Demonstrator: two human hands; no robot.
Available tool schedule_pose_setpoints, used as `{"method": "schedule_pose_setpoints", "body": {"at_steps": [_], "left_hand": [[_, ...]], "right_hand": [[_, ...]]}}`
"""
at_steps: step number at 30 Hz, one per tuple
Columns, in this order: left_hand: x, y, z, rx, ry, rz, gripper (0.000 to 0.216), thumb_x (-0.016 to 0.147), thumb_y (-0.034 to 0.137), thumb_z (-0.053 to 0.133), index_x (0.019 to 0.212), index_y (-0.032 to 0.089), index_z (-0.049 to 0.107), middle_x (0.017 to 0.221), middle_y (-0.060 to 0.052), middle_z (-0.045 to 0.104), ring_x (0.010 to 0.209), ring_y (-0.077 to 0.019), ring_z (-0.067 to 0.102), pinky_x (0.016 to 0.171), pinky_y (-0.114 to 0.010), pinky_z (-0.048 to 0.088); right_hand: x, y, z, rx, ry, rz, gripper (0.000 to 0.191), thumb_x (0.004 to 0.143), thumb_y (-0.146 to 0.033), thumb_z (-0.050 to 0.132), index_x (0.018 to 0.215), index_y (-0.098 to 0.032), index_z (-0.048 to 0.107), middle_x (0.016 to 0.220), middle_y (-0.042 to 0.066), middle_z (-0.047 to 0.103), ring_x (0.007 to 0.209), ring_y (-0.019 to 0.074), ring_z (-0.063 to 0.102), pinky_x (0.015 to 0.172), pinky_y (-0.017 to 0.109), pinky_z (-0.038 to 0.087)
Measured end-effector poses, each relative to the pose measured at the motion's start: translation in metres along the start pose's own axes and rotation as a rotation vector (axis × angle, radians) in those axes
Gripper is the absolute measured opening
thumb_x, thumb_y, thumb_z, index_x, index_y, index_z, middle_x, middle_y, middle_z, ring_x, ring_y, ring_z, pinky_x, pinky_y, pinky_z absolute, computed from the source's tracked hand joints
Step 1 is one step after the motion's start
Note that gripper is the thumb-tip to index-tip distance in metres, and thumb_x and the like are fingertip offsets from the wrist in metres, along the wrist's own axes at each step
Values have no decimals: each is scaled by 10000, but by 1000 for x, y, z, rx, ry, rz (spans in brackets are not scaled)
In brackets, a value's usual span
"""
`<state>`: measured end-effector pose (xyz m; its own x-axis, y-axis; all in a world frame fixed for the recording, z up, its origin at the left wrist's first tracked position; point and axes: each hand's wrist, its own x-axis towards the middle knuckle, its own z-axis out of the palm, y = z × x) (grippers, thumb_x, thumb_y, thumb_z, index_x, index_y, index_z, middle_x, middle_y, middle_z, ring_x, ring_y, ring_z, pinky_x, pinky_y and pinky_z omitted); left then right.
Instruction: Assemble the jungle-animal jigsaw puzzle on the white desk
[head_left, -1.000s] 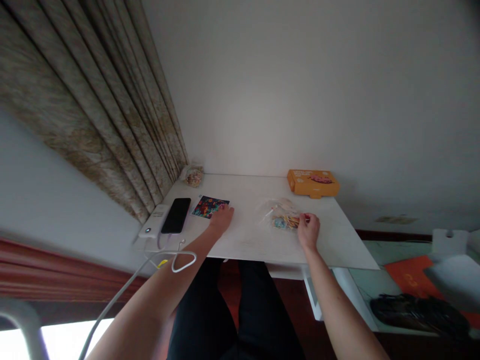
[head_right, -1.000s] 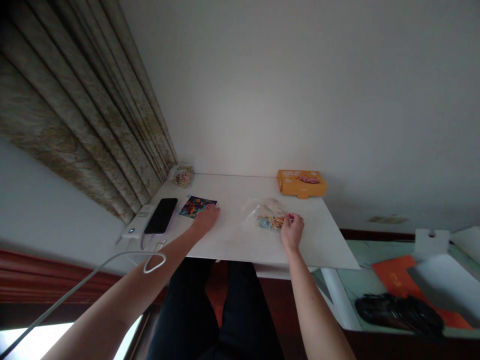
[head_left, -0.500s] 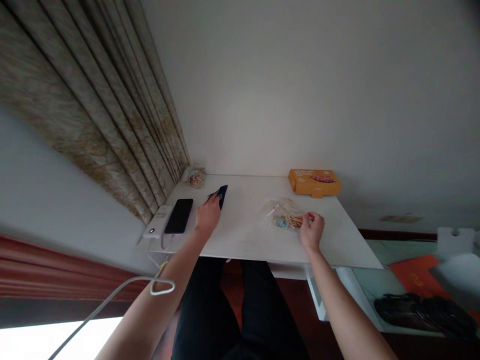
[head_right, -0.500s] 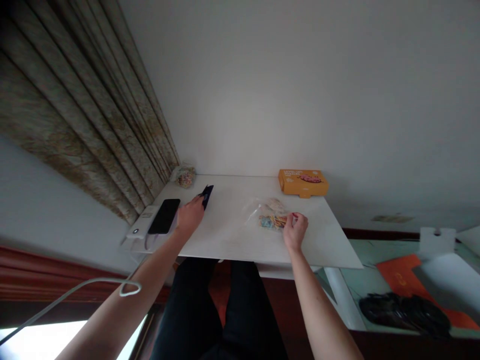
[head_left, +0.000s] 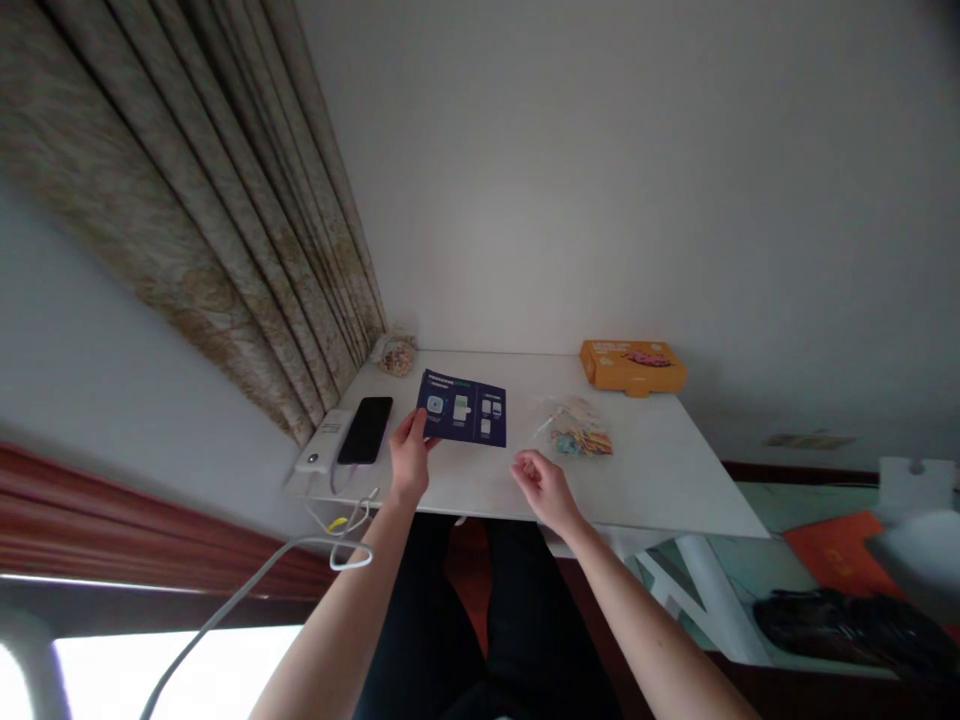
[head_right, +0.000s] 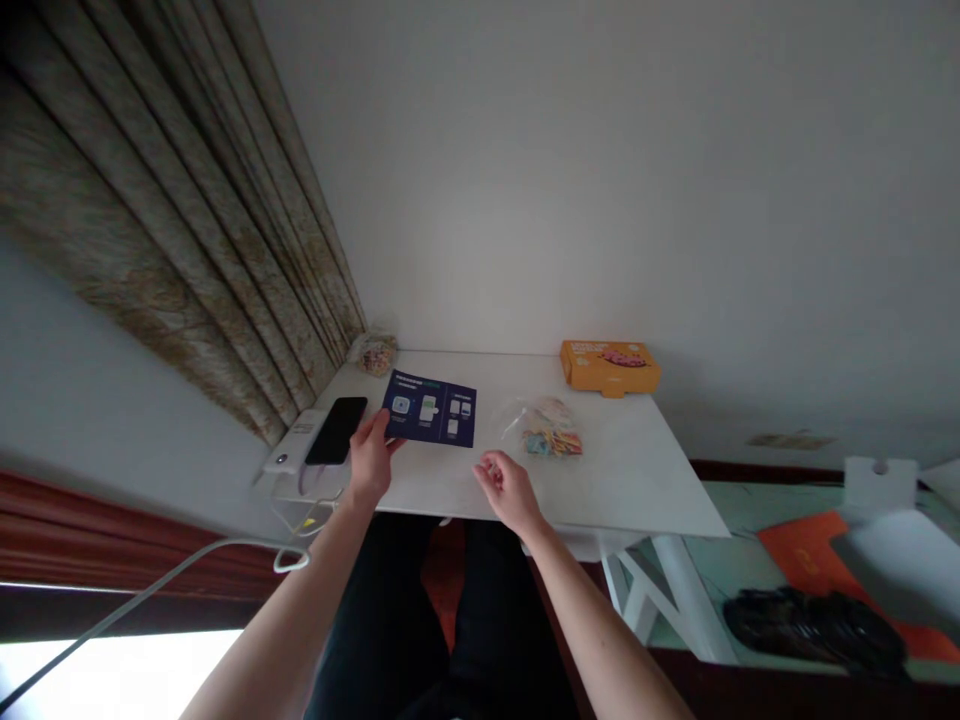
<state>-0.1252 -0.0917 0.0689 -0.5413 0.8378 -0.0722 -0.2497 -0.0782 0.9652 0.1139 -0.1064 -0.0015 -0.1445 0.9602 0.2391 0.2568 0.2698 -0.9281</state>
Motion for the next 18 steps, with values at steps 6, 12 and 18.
{"method": "schedule_pose_setpoints", "body": {"at_steps": [6, 12, 18], "left_hand": [[0, -25, -10, -290, 9, -275, 206, 893, 374, 635, 900, 173, 681, 857, -39, 755, 769, -158, 717, 742, -296, 593], [-7, -32, -22, -467, -117, -486, 177, 972, 251, 562, 918, 155, 701, 817, -40, 766, 707, -132, 726, 736, -265, 615], [-11, -42, -28, -451, -237, -482, 168, 996, 288, 597, 993, 162, 708, 939, -62, 789, 772, -156, 750, 706, -268, 637]], "right_hand": [[19, 11, 22, 332, -26, 237, 621, 826, -684, 638, 1236, -217, 646, 949, 66, 696, 682, 184, 626, 490, 264, 454], [17, 20, 20, 362, 15, 220, 590, 804, -609, 705, 1244, -217, 677, 815, 20, 650, 625, 168, 571, 530, 286, 460], [16, 19, 17, 378, 46, 208, 582, 807, -576, 716, 1252, -203, 680, 760, 7, 613, 603, 164, 519, 551, 305, 450]]}}
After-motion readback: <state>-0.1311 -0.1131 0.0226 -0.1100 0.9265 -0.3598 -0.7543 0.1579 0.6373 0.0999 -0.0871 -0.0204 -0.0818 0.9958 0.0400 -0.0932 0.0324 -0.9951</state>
